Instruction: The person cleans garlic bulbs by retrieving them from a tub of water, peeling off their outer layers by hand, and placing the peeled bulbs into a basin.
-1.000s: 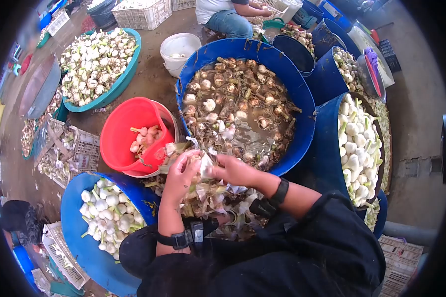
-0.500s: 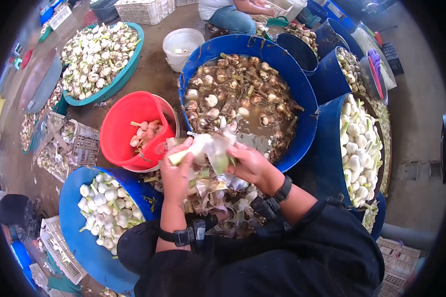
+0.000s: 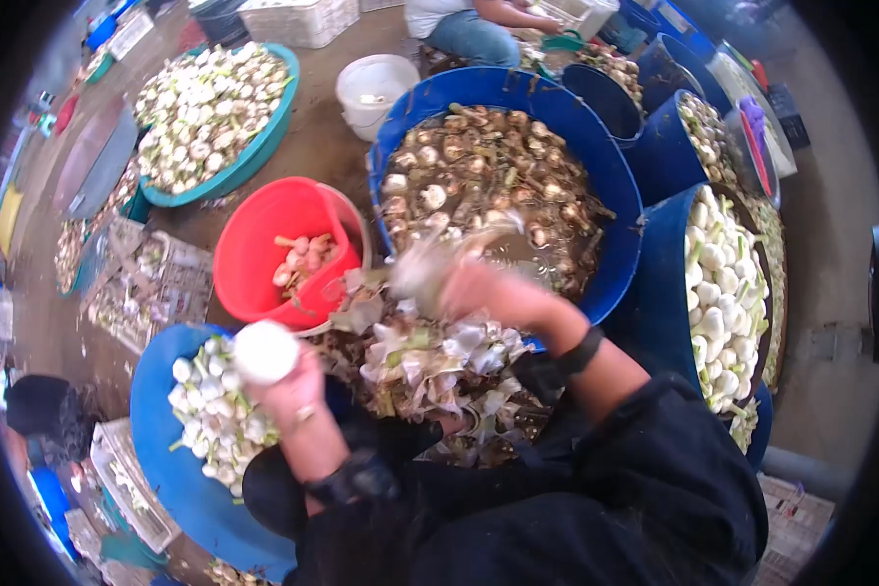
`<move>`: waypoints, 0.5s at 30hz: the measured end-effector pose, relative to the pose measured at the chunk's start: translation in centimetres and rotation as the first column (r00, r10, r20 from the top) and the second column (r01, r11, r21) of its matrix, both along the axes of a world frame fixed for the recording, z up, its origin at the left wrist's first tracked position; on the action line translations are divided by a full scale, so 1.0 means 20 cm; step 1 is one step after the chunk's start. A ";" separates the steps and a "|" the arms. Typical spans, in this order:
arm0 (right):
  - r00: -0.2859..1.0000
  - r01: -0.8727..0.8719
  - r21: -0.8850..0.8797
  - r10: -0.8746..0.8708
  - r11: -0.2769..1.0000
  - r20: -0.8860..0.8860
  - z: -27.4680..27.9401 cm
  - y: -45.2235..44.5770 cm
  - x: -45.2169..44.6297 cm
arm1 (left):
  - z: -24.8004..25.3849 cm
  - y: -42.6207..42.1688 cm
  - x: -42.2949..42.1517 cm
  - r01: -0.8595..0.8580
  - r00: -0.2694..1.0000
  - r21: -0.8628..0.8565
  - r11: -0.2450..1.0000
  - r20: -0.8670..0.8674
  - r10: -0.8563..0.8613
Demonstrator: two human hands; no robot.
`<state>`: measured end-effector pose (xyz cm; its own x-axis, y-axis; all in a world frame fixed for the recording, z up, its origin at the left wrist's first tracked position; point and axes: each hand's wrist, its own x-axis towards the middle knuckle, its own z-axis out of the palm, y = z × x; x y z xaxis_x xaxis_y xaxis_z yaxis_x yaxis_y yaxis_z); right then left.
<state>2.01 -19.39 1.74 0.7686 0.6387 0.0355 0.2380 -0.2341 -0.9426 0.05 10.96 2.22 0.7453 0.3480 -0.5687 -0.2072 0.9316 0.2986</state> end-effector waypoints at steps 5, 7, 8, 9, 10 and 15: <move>0.863 0.432 -0.588 -0.502 0.684 0.050 -0.18 -0.07 0.07 | 0.24 0.17 -0.06 -0.423 0.900 -0.111 0.899 -0.168 0.402; 0.782 0.545 -0.725 -0.567 0.422 0.258 -0.36 -0.36 0.21 | 0.18 0.12 -0.06 -0.320 0.941 -0.073 0.945 -0.142 0.307; 0.750 0.631 -0.716 -0.472 0.299 0.464 -0.52 -0.55 0.22 | 0.10 0.10 -0.06 -0.105 0.992 0.041 0.994 -0.063 0.108; 0.777 0.573 -0.805 -0.417 0.155 0.472 -0.72 -0.74 0.16 | 0.03 0.07 -0.04 0.100 0.995 0.171 0.980 -0.004 -0.100; 0.803 0.519 -0.855 -0.349 0.009 0.483 -0.88 -0.89 0.20 | 0.00 -0.06 0.02 0.300 0.954 0.341 0.891 -0.079 -0.290; 0.969 0.148 -0.969 -0.226 0.197 0.102 -0.87 -0.81 0.29 | -0.04 -0.37 0.10 0.470 0.882 0.661 0.585 -0.334 -0.332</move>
